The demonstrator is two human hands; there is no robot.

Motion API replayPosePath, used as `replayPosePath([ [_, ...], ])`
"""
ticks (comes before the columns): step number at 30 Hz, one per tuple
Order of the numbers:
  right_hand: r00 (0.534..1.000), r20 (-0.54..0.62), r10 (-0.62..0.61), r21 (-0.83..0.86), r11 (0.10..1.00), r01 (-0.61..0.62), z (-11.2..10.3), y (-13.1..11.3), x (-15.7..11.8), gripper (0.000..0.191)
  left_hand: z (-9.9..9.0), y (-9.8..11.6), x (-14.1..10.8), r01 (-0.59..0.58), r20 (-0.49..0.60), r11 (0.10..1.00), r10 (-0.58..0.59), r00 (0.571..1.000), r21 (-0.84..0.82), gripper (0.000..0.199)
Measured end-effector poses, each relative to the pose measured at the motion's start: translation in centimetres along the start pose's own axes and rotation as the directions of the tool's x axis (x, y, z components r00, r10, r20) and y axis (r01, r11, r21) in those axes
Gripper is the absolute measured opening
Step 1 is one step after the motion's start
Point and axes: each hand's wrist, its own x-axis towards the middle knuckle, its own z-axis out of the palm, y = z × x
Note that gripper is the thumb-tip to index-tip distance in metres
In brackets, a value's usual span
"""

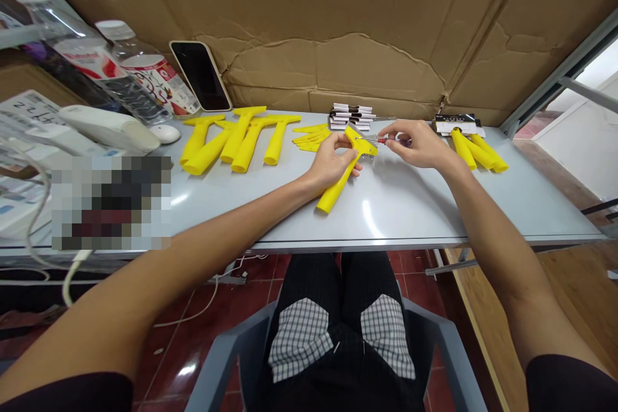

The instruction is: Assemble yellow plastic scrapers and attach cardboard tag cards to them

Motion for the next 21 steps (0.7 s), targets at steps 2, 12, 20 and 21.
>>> replayPosePath([
  [2,0.999,-0.017,0.038,0.020,0.999,-0.037,-0.2,-0.2,-0.2,0.036,0.0,0.1,-0.1,-0.016,0.000,0.999,0.016,1.000,0.034,0.021],
  [12,0.962,-0.270,0.038,0.102,0.995,-0.011,-0.4,-1.2,-0.5,0.032,-0.1,0.4,-0.4,-0.033,-0.008,0.998,0.033,0.999,0.051,0.025],
  [20,0.943,-0.328,0.047,0.009,0.999,-0.046,0.2,-2.2,-0.4,0.031,0.0,0.8,-0.6,-0.030,0.011,0.997,0.029,1.000,0.068,0.023],
  [21,0.947,-0.318,0.041,-0.011,0.999,-0.047,0.2,-2.3,-0.4,0.034,0.0,0.7,-0.6,-0.029,0.010,0.997,0.028,1.000,0.065,0.024],
])
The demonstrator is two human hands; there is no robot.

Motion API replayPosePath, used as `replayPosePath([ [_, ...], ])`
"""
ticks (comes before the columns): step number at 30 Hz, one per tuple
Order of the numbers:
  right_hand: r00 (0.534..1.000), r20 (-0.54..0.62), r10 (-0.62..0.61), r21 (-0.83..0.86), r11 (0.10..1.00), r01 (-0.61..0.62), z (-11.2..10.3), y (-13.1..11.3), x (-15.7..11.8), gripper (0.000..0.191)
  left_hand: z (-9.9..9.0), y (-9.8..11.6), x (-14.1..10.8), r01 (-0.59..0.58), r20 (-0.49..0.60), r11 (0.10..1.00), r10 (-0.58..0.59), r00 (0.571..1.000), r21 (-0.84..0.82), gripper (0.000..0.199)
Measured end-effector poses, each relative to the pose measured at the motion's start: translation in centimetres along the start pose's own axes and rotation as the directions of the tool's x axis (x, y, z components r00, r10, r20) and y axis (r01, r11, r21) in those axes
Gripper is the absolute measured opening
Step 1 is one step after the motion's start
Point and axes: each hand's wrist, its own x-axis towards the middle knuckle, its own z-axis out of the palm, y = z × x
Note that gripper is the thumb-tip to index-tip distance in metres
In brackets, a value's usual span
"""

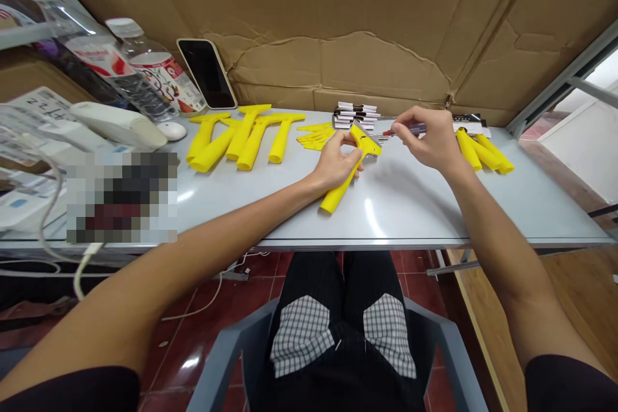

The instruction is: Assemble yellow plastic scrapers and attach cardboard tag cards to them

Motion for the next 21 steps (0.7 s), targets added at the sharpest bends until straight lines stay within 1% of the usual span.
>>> replayPosePath([
  [4,1.000,0.016,-0.026,-0.058,0.998,0.027,-0.08,-0.14,-0.07,0.041,0.06,-0.36,0.13,-0.001,-0.013,1.000,0.001,1.000,-0.027,0.028],
  [9,0.997,0.064,-0.036,-0.096,0.995,0.042,-0.55,-0.06,-0.27,0.034,-0.01,-0.65,0.21,-0.008,-0.007,0.999,0.007,1.000,-0.052,0.026],
  [12,0.994,0.099,-0.048,-0.096,0.994,0.058,-0.70,0.21,-0.26,0.040,-0.15,-0.85,0.29,-0.006,0.001,0.999,0.006,1.000,-0.042,0.023],
  [14,0.994,0.101,-0.048,-0.095,0.994,0.058,-0.71,0.42,-0.22,0.042,-0.22,-0.96,0.31,-0.009,-0.004,0.999,0.009,1.000,-0.042,0.023],
  [17,0.994,0.098,-0.051,-0.092,0.994,0.060,-0.76,0.60,-0.17,0.038,-0.27,-1.03,0.33,-0.006,-0.021,0.999,0.005,1.000,-0.051,0.025],
  [21,0.992,0.112,-0.051,-0.056,0.997,0.057,-0.93,0.57,-0.18,0.023,-0.24,-0.99,0.40,-0.008,-0.043,0.999,0.006,0.999,-0.045,0.024],
])
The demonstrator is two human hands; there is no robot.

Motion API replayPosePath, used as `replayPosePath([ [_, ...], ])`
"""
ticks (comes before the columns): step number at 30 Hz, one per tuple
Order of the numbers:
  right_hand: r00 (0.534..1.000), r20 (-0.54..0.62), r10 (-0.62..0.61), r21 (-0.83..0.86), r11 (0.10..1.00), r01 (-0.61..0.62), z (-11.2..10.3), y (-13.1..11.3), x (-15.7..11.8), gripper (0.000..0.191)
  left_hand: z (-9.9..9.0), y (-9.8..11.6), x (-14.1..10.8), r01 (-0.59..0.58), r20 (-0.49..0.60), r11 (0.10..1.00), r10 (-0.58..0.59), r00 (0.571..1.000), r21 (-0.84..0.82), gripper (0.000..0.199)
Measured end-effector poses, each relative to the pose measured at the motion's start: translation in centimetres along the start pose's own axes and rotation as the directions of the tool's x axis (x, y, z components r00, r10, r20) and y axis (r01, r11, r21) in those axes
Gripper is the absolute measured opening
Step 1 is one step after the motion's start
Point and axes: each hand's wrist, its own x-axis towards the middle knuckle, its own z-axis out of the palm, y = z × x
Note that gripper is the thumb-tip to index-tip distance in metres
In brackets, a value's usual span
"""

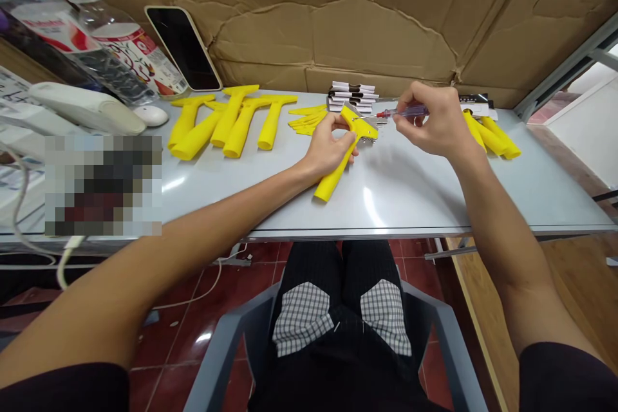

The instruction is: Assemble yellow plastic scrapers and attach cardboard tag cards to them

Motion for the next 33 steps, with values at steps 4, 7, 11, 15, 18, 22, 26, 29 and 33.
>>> replayPosePath([
  [4,0.997,-0.080,-0.021,0.125,0.992,0.031,0.2,0.0,0.1,0.021,0.0,-0.2,0.2,-0.021,0.000,0.999,0.021,1.000,0.027,0.023],
  [7,0.988,-0.154,-0.016,0.252,0.966,0.055,0.7,0.1,0.4,0.032,0.0,-0.6,0.4,-0.041,0.018,0.997,0.040,0.999,0.058,0.026],
  [11,0.988,-0.154,-0.005,0.295,0.954,0.051,1.3,0.1,0.6,0.043,-0.2,-1.1,0.7,-0.055,0.022,0.995,0.054,0.998,0.084,0.025],
  [15,0.986,-0.169,0.002,0.273,0.961,0.045,1.6,0.1,0.7,0.049,-0.3,-1.2,0.8,-0.063,0.032,0.994,0.061,0.998,0.090,0.023],
  [18,0.979,-0.204,-0.011,0.214,0.975,0.056,1.7,0.2,0.8,0.049,-0.2,-1.1,0.7,-0.076,0.028,0.991,0.073,0.997,0.108,0.025],
  [22,0.978,-0.207,-0.019,0.170,0.984,0.055,1.5,-0.1,0.8,0.044,-0.1,-1.0,0.6,-0.077,0.028,0.989,0.075,0.997,0.126,0.025],
  [26,0.985,-0.166,-0.046,0.164,0.984,0.074,1.3,-0.6,0.5,0.037,-0.2,-0.9,0.5,-0.068,0.048,0.992,0.063,0.997,0.105,0.025],
  [29,0.989,-0.132,-0.064,0.142,0.986,0.083,1.2,-0.6,0.3,0.034,-0.3,-0.8,0.5,-0.064,0.053,0.993,0.059,0.997,0.095,0.025],
  [33,0.988,-0.137,-0.069,0.149,0.985,0.089,1.2,-0.3,0.2,0.031,-0.3,-0.9,0.4,-0.058,0.051,0.994,0.053,0.997,0.096,0.024],
])
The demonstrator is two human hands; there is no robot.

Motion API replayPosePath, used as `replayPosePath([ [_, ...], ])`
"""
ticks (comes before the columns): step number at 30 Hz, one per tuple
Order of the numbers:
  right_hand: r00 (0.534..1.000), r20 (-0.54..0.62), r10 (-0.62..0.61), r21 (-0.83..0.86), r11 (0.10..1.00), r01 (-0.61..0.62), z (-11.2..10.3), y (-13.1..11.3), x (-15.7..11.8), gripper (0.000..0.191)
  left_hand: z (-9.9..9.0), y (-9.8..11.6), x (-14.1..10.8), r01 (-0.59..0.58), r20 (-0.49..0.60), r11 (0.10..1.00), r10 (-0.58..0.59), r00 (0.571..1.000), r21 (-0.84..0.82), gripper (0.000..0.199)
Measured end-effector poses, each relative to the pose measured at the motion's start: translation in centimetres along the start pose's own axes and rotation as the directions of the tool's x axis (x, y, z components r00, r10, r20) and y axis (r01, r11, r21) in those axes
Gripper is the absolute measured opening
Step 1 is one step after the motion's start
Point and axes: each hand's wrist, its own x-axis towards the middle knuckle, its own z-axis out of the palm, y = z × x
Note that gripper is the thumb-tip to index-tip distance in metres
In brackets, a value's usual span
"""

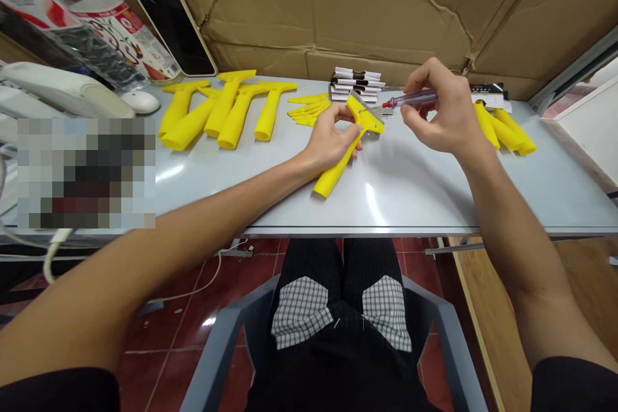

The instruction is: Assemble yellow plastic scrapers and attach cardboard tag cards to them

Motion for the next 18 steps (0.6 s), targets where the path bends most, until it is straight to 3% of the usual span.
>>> replayPosePath([
  [6,0.997,0.070,0.042,0.040,0.998,-0.045,-0.42,0.29,0.16,0.033,-0.24,-0.10,0.40,0.021,0.004,0.999,-0.021,1.000,-0.043,0.027],
  [13,0.997,0.057,0.044,-0.068,0.997,-0.040,-0.52,0.01,0.21,0.029,-0.21,-0.25,0.51,-0.007,0.008,0.999,0.007,1.000,-0.041,0.026],
  [18,0.999,0.031,0.035,-0.050,0.998,-0.033,-0.53,-0.10,0.01,0.028,-0.22,-0.13,0.40,-0.006,0.029,1.000,0.007,1.000,-0.030,0.023],
])
